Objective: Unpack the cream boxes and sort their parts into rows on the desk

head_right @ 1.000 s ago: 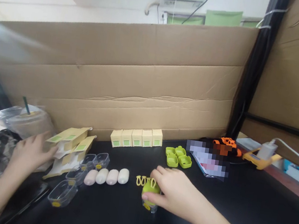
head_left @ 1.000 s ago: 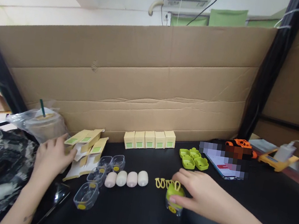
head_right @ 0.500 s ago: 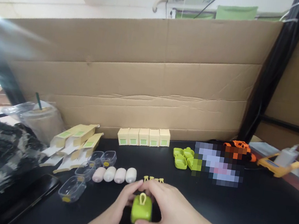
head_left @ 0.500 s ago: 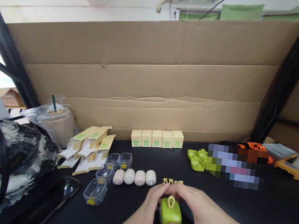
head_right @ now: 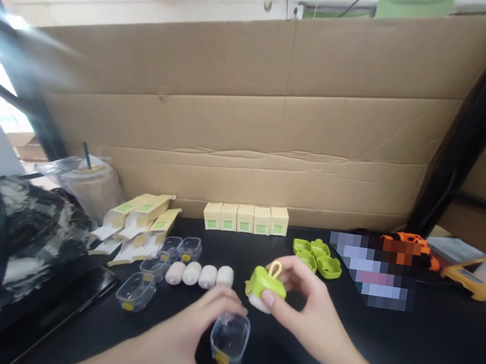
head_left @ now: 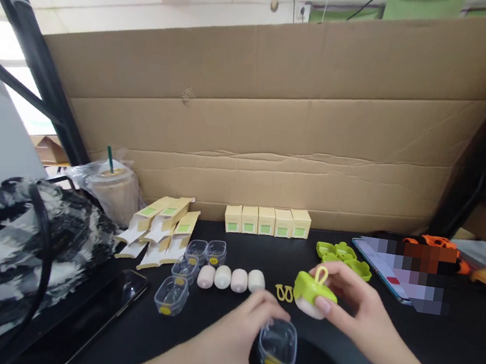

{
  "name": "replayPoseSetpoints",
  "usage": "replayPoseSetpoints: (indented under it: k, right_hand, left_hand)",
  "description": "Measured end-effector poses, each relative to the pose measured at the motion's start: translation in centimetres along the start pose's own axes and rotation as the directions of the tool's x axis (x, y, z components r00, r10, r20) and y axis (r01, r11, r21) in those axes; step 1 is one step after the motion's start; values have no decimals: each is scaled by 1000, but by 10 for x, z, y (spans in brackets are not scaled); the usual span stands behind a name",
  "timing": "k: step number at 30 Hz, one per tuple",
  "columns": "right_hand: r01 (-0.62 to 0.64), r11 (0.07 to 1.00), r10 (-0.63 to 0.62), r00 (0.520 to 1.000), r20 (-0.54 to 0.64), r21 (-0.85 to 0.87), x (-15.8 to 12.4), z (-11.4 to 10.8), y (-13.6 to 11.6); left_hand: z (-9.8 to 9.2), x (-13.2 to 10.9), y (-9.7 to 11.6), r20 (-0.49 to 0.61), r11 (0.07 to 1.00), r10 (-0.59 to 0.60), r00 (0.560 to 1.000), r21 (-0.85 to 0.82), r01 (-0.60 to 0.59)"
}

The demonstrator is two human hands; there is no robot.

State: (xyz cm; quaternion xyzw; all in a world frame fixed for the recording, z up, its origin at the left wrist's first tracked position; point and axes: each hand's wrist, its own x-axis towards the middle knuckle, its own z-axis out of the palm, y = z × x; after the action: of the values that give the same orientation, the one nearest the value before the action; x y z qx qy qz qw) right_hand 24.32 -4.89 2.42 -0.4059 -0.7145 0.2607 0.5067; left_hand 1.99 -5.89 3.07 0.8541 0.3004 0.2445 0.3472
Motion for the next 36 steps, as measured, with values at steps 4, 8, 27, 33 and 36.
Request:
replayPoseSetpoints:
  k: [4, 8, 27, 33, 36]
  right_hand:
    - [-57, 997, 55, 998, 37, 49, 1, 2, 2]
    - [-66, 997, 65, 997, 28, 30, -4, 10, -1]
    - [13, 987, -10, 1000, 23, -157, -1, 0, -4]
    - [-101, 995, 100, 992, 72, 15, -2, 6, -3]
    - [-203, 942, 169, 975, 147, 268, -3, 15, 5]
  left_hand:
    - [-48, 20, 1, -85, 976, -69, 994, 200, 84]
    - [-88, 48, -21, -108, 872, -138, 985, 457, 172]
    - [-105, 53, -67, -75, 796, -338, 938, 508, 327]
    - [-95, 43, -38, -302, 896, -159, 940, 356, 266]
    - [-59, 33, -18, -369, 943, -171, 914, 209, 260]
